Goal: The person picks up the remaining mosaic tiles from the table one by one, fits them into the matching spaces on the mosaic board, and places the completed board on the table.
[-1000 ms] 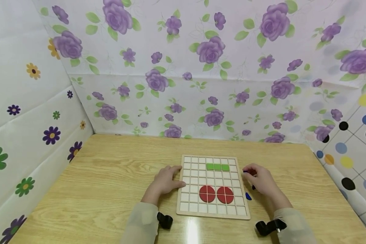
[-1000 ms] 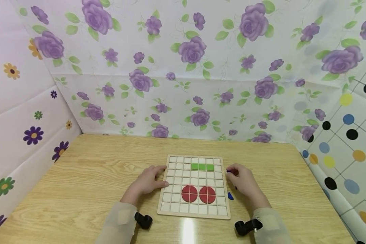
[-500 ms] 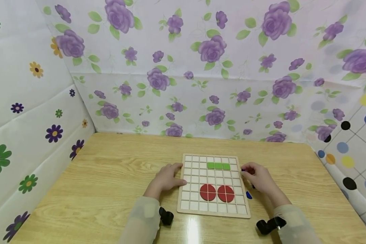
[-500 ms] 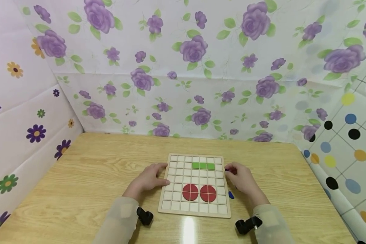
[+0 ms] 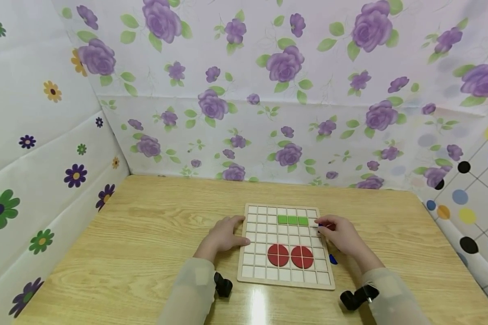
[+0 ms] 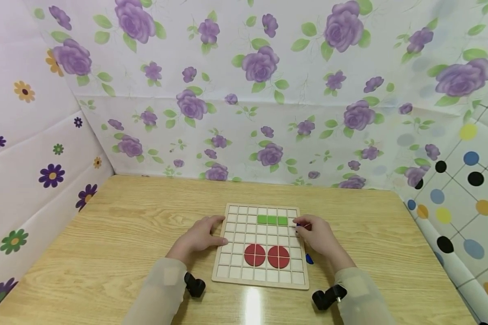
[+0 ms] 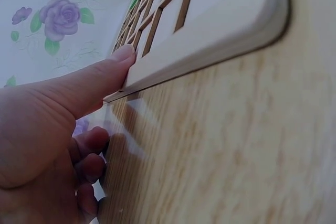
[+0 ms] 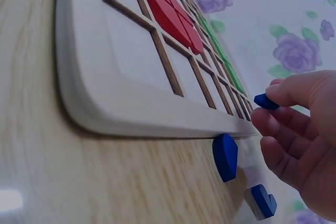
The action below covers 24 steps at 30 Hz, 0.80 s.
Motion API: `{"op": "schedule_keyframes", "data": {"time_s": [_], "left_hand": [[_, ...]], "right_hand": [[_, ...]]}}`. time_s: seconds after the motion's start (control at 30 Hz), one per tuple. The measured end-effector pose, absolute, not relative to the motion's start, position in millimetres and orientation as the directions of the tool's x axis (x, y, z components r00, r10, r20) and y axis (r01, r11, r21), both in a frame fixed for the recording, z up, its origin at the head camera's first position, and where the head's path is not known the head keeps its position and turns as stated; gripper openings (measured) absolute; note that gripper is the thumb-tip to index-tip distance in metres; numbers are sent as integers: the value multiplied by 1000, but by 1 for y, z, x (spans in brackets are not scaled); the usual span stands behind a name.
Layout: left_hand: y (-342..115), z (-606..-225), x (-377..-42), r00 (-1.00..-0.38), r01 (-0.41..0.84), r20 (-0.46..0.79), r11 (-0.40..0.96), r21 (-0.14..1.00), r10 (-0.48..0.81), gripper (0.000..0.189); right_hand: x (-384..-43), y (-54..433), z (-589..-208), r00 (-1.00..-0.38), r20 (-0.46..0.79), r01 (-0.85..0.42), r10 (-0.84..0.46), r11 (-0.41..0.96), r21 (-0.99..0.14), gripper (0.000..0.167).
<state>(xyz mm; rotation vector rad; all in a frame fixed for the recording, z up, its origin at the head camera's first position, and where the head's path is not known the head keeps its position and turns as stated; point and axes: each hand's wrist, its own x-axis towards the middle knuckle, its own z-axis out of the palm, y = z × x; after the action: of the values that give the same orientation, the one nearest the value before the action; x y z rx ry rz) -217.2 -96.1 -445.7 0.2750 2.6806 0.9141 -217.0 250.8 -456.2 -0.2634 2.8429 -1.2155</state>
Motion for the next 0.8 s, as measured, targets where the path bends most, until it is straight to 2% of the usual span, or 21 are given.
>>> {"op": "schedule_keyframes", "data": {"time_s": [0.4,0.8], "left_hand": [[-97,-448,-219,-938,71,-222,776,627,265,74],[-96,-445,-218,-940,79,-215,780,621,266,75]], "right_hand": [[-221,245,-456,-978,-1,-138,-206,658,-740,26],[-225,237,-458,-980,-49,-84,-193,622,-778,26]]}}
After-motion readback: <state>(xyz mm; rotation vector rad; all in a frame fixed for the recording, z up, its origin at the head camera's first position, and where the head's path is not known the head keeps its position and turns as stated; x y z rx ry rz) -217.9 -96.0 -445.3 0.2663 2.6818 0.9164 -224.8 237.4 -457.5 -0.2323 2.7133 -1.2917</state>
